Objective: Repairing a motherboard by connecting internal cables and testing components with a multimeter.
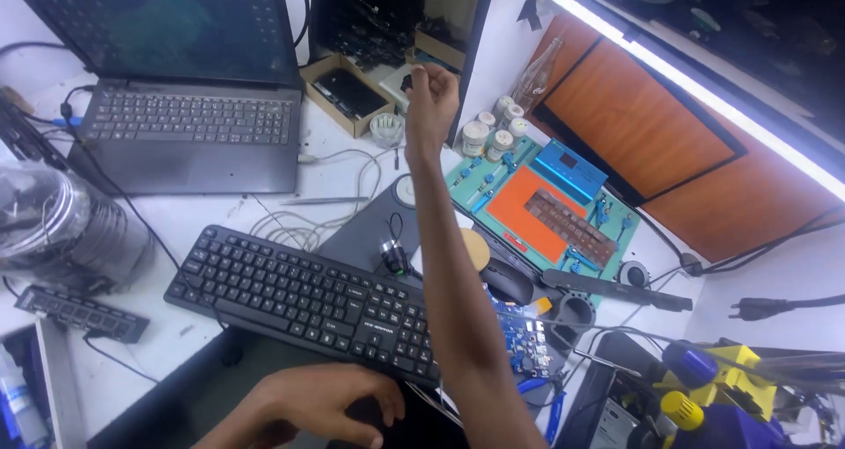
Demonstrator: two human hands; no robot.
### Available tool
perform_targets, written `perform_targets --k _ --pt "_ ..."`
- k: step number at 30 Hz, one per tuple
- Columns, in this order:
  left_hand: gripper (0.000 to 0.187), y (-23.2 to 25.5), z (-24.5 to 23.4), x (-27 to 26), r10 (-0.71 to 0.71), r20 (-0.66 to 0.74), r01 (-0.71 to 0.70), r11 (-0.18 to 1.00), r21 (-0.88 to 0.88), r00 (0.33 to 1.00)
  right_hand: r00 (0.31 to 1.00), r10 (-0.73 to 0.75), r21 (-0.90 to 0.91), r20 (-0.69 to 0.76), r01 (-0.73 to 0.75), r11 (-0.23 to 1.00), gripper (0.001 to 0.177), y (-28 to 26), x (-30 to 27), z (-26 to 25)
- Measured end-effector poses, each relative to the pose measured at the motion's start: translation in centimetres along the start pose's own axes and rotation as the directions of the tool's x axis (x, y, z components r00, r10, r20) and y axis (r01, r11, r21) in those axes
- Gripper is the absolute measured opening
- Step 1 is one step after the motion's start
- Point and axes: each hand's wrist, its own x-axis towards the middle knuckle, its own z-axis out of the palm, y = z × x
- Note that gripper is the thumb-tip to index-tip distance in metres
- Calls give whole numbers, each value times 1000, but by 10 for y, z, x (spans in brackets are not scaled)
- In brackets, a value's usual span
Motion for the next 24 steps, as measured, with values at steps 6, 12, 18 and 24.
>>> perform_targets --k 6,12,18,24 --pt "29 33 -138 11 -83 -419 131 987 89 904 967 64 -771 248 157 617 47 136 159 -25" --pt "40 -139 -324 94 -90 -734 501 785 364 673 973 169 -986 160 165 -18 67 168 185 -11" --pt "88 -209 -406 115 -116 -724 599 657 458 680 965 230 -992 123 125 4 71 165 196 -3" --pt "89 -219 -425 123 -144 -721 652 570 499 678 940 291 -982 177 149 116 91 143 185 0"
